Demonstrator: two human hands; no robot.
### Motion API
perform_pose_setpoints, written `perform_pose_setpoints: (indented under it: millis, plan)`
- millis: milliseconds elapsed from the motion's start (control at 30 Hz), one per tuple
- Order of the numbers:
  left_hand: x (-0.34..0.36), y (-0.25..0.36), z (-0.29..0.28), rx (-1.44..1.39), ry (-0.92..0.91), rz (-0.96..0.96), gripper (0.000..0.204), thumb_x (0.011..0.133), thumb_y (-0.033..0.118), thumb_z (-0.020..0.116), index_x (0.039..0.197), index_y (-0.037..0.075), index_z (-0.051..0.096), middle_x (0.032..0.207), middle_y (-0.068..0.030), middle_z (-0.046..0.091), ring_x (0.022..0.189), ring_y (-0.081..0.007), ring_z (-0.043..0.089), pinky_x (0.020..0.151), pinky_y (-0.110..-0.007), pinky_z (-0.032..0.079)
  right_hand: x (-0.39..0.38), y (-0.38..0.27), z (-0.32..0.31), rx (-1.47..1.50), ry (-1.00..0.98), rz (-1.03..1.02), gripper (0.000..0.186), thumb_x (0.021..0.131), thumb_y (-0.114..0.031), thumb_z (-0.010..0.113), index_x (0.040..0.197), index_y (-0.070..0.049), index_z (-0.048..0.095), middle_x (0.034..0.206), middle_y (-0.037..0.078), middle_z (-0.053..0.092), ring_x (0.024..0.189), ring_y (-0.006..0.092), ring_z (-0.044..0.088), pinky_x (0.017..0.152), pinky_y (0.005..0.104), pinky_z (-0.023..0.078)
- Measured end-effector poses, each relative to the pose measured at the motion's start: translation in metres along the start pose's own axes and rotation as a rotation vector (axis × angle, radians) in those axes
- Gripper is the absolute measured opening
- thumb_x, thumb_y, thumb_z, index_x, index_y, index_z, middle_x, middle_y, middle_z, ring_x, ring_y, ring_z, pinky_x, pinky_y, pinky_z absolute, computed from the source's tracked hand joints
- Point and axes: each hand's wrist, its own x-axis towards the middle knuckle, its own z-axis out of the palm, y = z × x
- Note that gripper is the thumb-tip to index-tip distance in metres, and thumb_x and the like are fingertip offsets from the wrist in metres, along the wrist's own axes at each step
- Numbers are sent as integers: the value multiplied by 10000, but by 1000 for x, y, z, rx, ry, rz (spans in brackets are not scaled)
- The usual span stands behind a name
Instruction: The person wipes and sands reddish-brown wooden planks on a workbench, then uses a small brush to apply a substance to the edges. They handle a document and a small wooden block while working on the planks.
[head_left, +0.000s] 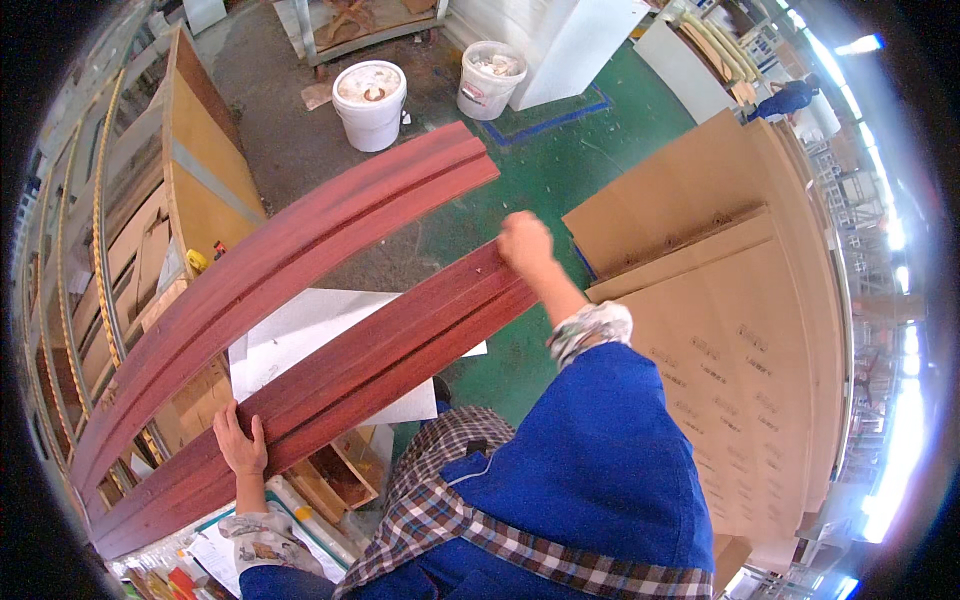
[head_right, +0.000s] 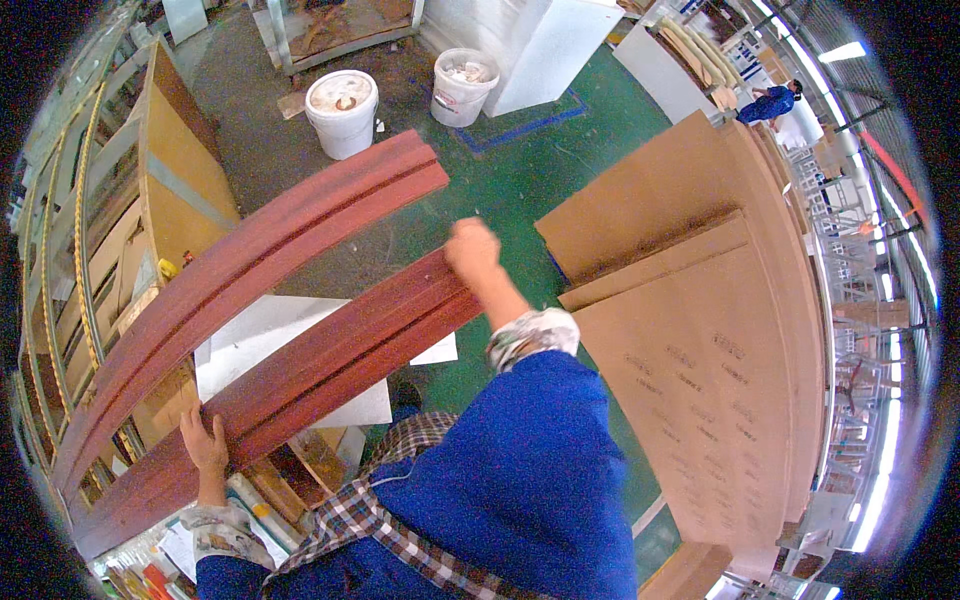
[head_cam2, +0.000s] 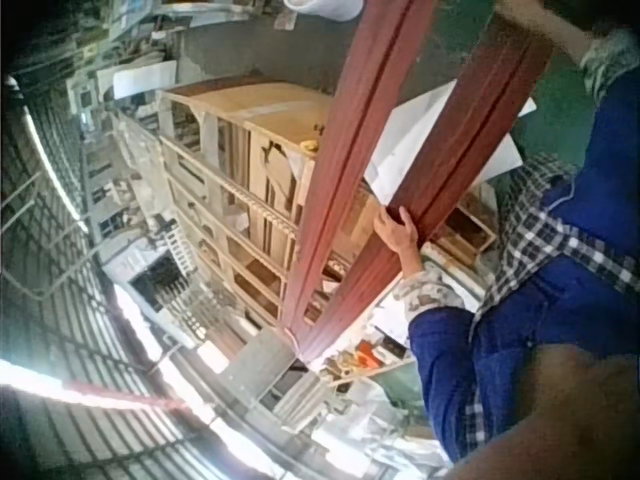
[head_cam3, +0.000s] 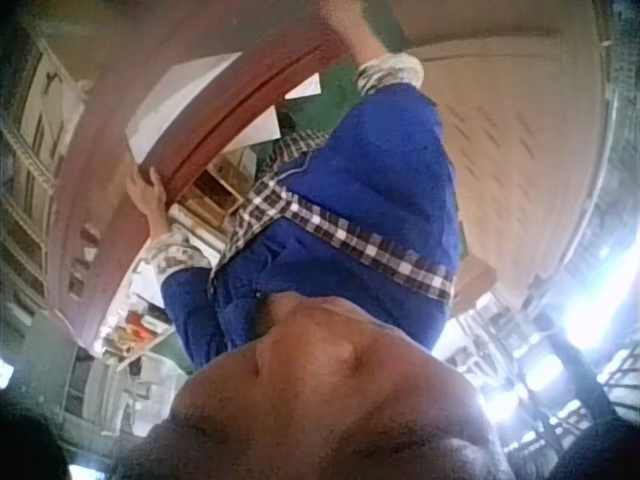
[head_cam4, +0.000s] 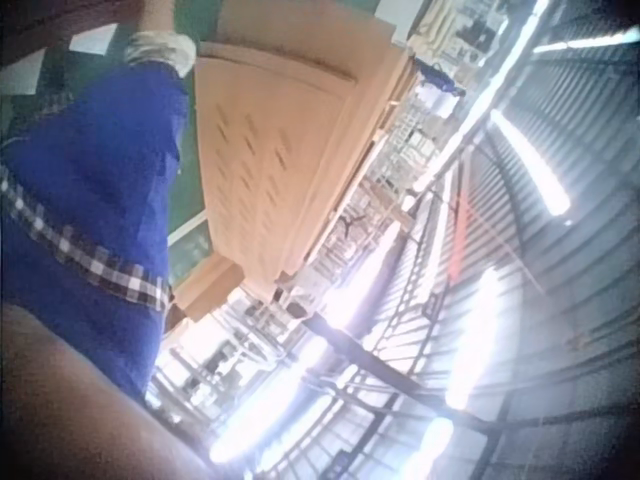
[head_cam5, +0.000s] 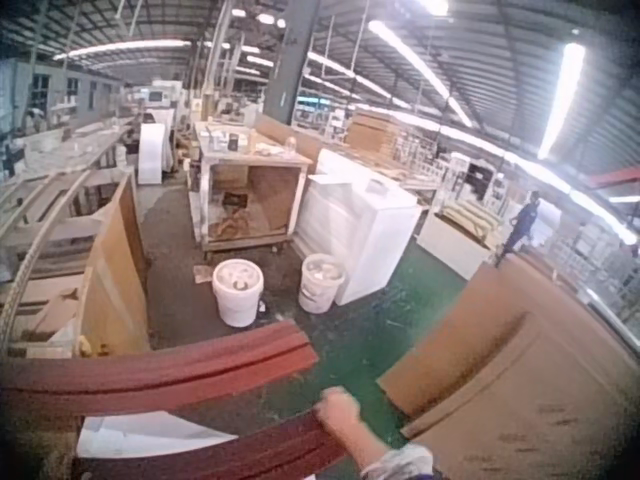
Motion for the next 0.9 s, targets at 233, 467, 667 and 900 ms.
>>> perform_pose_setpoints:
  millis: [233, 467, 667, 900]
  plan:
    - [0, 2, -1, 43, 36, 11, 466, 854, 262, 574, 1237, 14, 483, 1203, -206, 473, 1124, -384, 450, 984, -452, 350, -30, -27, 12, 207, 186, -306, 118, 825, -164, 548, 847, -82, 630, 866, 138, 619, 766, 332, 628, 655, 437, 526]
    - [-1, -4, 0, 38, 15, 29, 463, 863, 259, 555, 1244, 9, 475, 1202, -217, 467, 1119, -388, 449, 977, -450, 351, -26, -20, 28, 218, 158, -317, 69, 819, -134, 587, 838, -68, 595, 855, 153, 588, 779, 362, 596, 671, 447, 498]
    - [1, -3, 2, 27, 32, 23, 469, 856, 253, 557, 1249, 12, 471, 1200, -215, 470, 1122, -389, 447, 985, -452, 344, 11, 39, 2, 161, 357, -118, 112, 842, -160, 568, 882, -68, 618, 888, 152, 603, 808, 354, 616, 690, 460, 506]
    - [1, 2, -6, 13, 3, 12, 470, 859, 253, 554, 1255, 14, 473, 1203, -210, 472, 1129, -388, 446, 992, -449, 342, -49, -52, 12, 402, 141, -438, 100, 824, -169, 573, 853, -81, 612, 835, 123, 585, 779, 320, 609, 689, 432, 507]
